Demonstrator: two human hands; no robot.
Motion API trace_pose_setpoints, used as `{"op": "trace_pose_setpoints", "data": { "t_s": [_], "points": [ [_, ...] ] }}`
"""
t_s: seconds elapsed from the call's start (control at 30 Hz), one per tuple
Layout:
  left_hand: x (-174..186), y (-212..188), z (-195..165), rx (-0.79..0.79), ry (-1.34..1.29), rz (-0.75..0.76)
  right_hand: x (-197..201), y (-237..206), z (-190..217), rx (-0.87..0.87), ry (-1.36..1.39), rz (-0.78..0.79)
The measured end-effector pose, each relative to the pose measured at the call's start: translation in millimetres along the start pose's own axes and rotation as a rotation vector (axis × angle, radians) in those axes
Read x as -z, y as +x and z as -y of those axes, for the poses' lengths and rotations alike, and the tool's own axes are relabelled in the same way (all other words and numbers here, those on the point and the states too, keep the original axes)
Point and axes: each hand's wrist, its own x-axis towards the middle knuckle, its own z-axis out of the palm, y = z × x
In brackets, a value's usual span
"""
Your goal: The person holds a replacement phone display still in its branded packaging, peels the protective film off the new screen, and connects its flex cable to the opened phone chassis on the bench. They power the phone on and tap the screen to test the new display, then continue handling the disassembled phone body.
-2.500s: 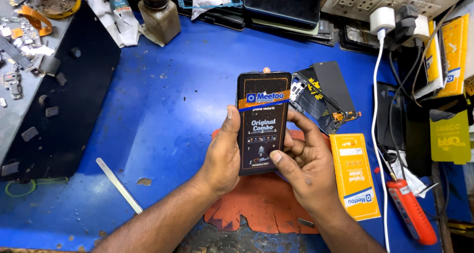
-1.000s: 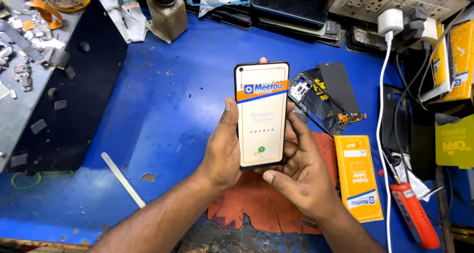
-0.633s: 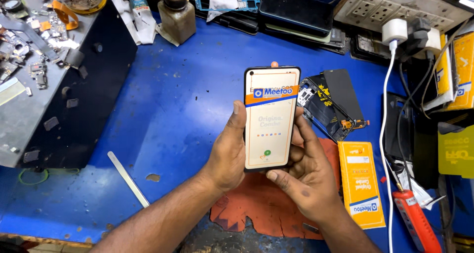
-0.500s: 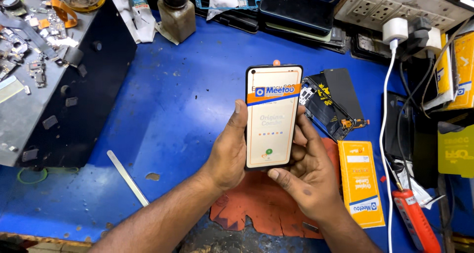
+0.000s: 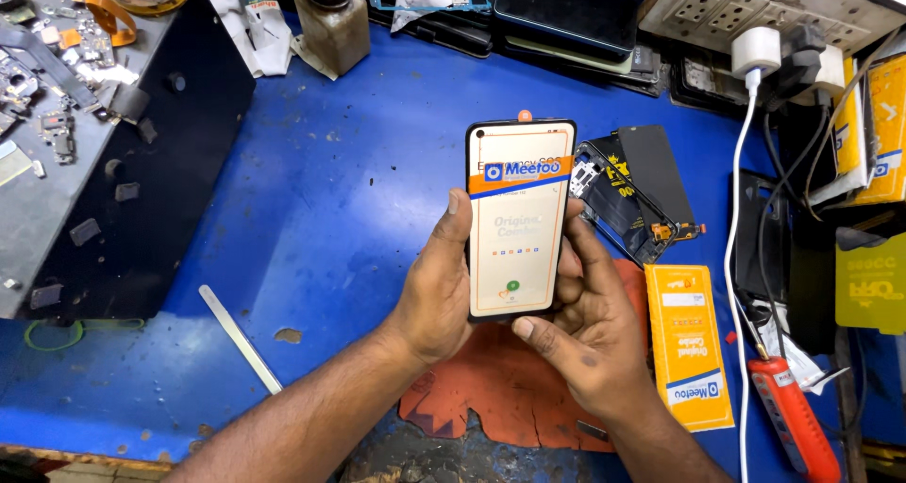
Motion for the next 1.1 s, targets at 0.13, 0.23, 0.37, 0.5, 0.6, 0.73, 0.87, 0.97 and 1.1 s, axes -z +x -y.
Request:
{"op": "trace_pose_setpoints", "data": {
  "t_s": [0.13, 0.23, 0.37, 0.5, 0.6, 0.73, 0.87, 0.97, 1.1],
  "points": [
    [0, 0, -1, 0.007, 0.0, -0.022, 0, -1, -1, 0.005, 0.013, 0.008],
    [0, 0, -1, -0.011, 0.016, -0.033, -1, 0, 0, -0.002, 0.026, 0.014],
    [-1, 1, -1, 0.001, 0.022, -0.07, -4, 1, 2, 0.009, 0.066, 0.04],
    [-2, 0, -1, -0.014, 0.053, -0.097, -4, 3, 4, -0.005, 0.088, 0.051],
    [-2, 1, -2, -0.021, 0.06, -0.114, -3, 3, 7, 0.019, 0.077, 0.062],
    [-2, 1, -6, -0.062, 0.076, -0.099, -3, -3, 14, 0.068, -0.233, -0.139],
    [-4, 1, -8, -0.049, 0.095, -0.132, -6, -2, 19, 0.496, -0.875, -0.308],
    [-5, 1, -8, -0.042, 0.073, -0.123, -10, -5, 25, 0.592, -1.107, -0.259],
    [-6, 2, -6, -0.064, 0.119, -0.118, -12, -4, 29, 0.655, -1.185, -0.184]
  ]
}}
